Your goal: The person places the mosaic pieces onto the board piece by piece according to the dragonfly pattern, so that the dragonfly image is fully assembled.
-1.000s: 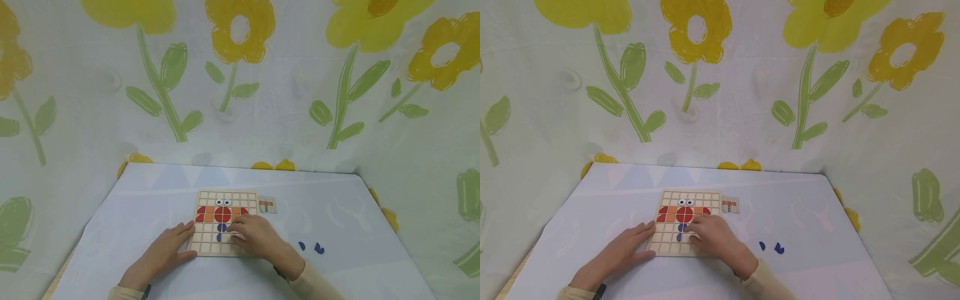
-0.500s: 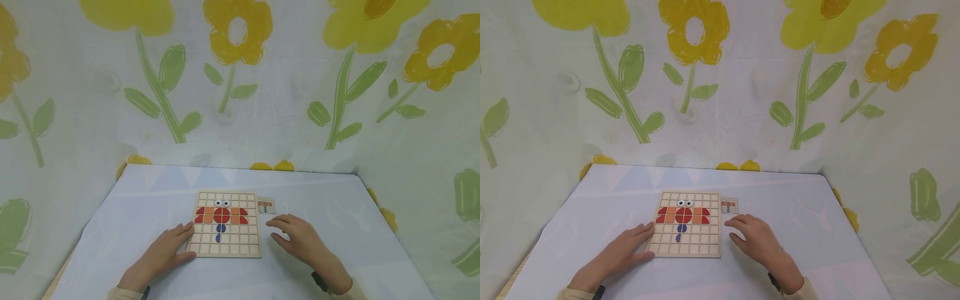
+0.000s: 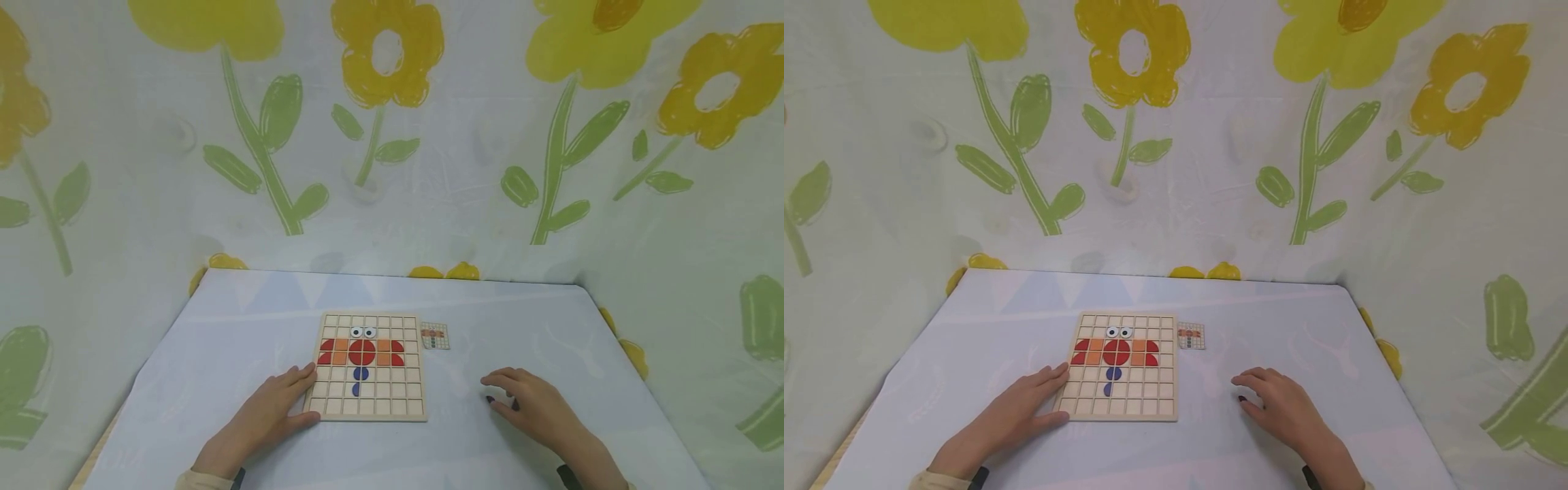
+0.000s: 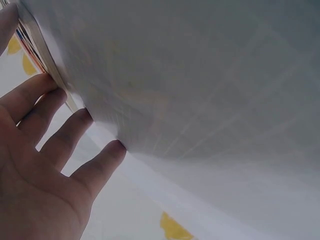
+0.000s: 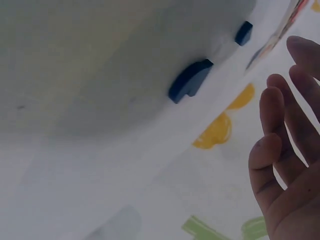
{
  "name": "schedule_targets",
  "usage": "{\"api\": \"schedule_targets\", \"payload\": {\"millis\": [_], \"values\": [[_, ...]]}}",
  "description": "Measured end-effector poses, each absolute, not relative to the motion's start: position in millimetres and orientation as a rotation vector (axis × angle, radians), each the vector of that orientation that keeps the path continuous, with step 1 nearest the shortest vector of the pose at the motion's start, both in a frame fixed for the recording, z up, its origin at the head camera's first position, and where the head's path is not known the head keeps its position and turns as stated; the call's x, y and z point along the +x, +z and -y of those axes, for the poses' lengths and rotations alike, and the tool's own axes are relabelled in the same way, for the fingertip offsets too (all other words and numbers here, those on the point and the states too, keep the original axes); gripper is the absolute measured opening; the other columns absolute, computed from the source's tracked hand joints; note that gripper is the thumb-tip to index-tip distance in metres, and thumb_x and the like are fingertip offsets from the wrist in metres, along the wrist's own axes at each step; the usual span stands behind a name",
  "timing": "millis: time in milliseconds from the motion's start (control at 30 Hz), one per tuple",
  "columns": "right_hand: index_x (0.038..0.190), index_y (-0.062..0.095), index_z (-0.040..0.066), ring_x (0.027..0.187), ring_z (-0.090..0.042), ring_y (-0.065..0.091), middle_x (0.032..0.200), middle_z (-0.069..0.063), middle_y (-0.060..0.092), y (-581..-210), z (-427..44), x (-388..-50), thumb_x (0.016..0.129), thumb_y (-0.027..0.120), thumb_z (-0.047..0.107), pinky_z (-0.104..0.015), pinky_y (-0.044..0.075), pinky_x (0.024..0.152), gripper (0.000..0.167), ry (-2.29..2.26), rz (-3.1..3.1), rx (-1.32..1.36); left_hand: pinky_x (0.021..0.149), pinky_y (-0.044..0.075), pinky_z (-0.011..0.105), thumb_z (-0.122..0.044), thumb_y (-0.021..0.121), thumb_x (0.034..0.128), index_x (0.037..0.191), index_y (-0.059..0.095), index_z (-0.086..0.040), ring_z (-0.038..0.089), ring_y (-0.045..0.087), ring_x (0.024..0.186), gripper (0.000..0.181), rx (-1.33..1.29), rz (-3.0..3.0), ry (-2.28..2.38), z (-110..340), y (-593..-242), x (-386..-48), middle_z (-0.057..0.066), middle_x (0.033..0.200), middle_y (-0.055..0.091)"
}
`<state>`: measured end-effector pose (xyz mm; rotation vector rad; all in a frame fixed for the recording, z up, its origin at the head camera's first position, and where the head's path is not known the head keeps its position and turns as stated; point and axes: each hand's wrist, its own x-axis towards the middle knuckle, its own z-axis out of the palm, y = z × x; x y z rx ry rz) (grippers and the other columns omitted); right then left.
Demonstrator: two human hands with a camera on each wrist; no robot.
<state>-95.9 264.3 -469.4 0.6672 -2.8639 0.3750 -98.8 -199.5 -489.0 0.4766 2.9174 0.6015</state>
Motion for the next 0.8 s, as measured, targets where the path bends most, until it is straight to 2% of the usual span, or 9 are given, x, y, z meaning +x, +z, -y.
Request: {"api": "schedule_targets", "payload": {"millis": [200,467,800], "values": [[0.110,0.075,0.027,0.088,-0.003,0.064,0.111,0.014,0.069,-472.8,-269.0,-95.1,0.074,0.091,0.016,-0.028,0.059,0.075,0.040,0.363,2.925,0.657,0.118,0.032,0.058,-0.054,0.077,0.0843,0.148,0.054,-0.009,0.035,0.038,0.145,0.081,0.456,-2.915,0.581,199.1,-490.3,-98.5,0.003,0.156,0.047],[0.104,0.077,0.028,0.074,0.004,0.050,0.104,0.016,0.068,-475.0,-269.8,-98.1,0.077,0.088,0.015,-0.023,0.053,0.066,0.033,0.372,3.016,0.600,0.118,0.031,0.057,-0.053,0.076,0.0850,0.147,0.054,-0.009,0.034,0.038,0.145,0.080,0.467,-2.918,0.583,199.1,-489.1,-98.7,0.003,0.156,0.046],[0.096,0.077,0.028,0.071,0.006,0.049,0.097,0.017,0.068,-480.0,-270.0,-101.2,0.076,0.088,0.013,-0.023,0.052,0.063,0.027,0.405,3.045,0.612,0.118,0.031,0.057,-0.054,0.076,0.0850,0.148,0.054,-0.009,0.034,0.039,0.145,0.080,0.473,-2.924,0.582,200.2,-493.7,-99.4,0.002,0.156,0.046]]}}
